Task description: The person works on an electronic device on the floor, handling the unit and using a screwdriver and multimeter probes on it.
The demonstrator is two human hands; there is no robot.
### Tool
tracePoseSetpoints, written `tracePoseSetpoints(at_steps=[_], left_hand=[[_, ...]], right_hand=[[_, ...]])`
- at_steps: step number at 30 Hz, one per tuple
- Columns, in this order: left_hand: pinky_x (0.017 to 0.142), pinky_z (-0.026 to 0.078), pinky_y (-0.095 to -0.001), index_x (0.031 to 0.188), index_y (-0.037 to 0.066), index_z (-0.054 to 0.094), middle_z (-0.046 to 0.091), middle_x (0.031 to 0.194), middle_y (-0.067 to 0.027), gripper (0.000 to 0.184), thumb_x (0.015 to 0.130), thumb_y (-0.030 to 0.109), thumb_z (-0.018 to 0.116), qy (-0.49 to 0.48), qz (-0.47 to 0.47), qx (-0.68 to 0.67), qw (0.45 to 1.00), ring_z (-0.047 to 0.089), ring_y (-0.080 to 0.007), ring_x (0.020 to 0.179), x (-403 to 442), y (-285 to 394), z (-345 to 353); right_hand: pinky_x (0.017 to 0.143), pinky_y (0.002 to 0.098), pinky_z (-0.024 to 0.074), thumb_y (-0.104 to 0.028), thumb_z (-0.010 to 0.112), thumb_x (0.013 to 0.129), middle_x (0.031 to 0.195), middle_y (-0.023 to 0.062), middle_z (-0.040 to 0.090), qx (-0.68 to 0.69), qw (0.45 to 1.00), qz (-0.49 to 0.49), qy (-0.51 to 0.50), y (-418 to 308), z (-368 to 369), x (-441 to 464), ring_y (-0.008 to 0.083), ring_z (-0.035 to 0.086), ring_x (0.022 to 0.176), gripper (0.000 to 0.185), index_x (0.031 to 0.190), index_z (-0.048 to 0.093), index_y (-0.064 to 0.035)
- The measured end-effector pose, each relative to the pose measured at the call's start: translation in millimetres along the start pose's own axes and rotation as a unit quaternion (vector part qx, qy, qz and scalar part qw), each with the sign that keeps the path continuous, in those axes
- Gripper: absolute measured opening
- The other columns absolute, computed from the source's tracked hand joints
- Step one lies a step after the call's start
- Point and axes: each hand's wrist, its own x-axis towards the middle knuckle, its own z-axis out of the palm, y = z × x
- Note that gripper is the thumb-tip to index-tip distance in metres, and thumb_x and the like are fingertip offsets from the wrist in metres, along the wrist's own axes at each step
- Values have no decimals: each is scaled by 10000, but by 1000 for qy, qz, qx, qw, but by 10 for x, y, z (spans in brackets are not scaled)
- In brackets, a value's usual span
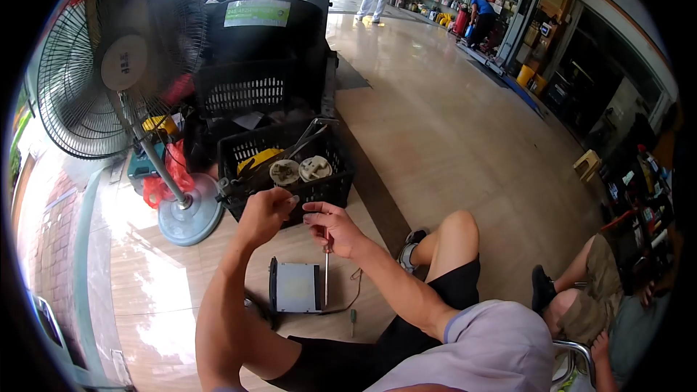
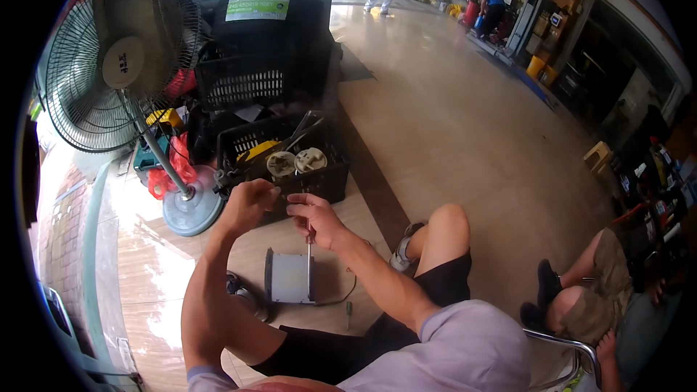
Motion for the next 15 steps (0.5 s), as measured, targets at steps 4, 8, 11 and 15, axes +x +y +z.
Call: tracePoseSetpoints(at_steps=[4, 8, 11, 15], left_hand=[[745, 533, -498, 927, -5, 698, 706, 846, -240, 211, 948, 195, 634, 32, 39, 182, 982, 686, -441, 849, 59, -563, -197], [727, 523, -509, 875, -12, 655, 690, 817, -245, 235, 955, 203, 604, 22, 0, 204, 979, 668, -459, 813, 40, -1014, -428], [655, 528, -429, 860, -32, 638, 691, 740, -190, 251, 959, 185, 558, -5, -51, 146, 988, 691, -338, 698, 3, -1285, -563], [616, 525, -362, 837, -39, 618, 678, 707, -139, 229, 948, 149, 549, -4, -99, 95, 990, 682, -222, 665, -57, -1442, -618]], right_hand=[[454, 247, 345, -128, 710, 917, 755, 32, 591, 16, 990, 90, 108, 467, -370, 142, 110, 536, 578, 182, 1062, 603, -97], [503, 278, 418, -105, 673, 917, 744, 44, 593, 137, 976, 163, 46, 1082, -1085, 484, 134, 548, 600, 78, 894, 607, -71], [569, 324, 495, -104, 638, 916, 719, 52, 603, 209, 963, 147, 86, 1131, -1190, 561, 175, 573, 617, 97, 833, 621, -57], [559, 409, 542, -151, 654, 910, 724, 88, 635, 236, 955, 107, 147, 892, -1097, 425, 229, 643, 651, 154, 797, 604, -60]])
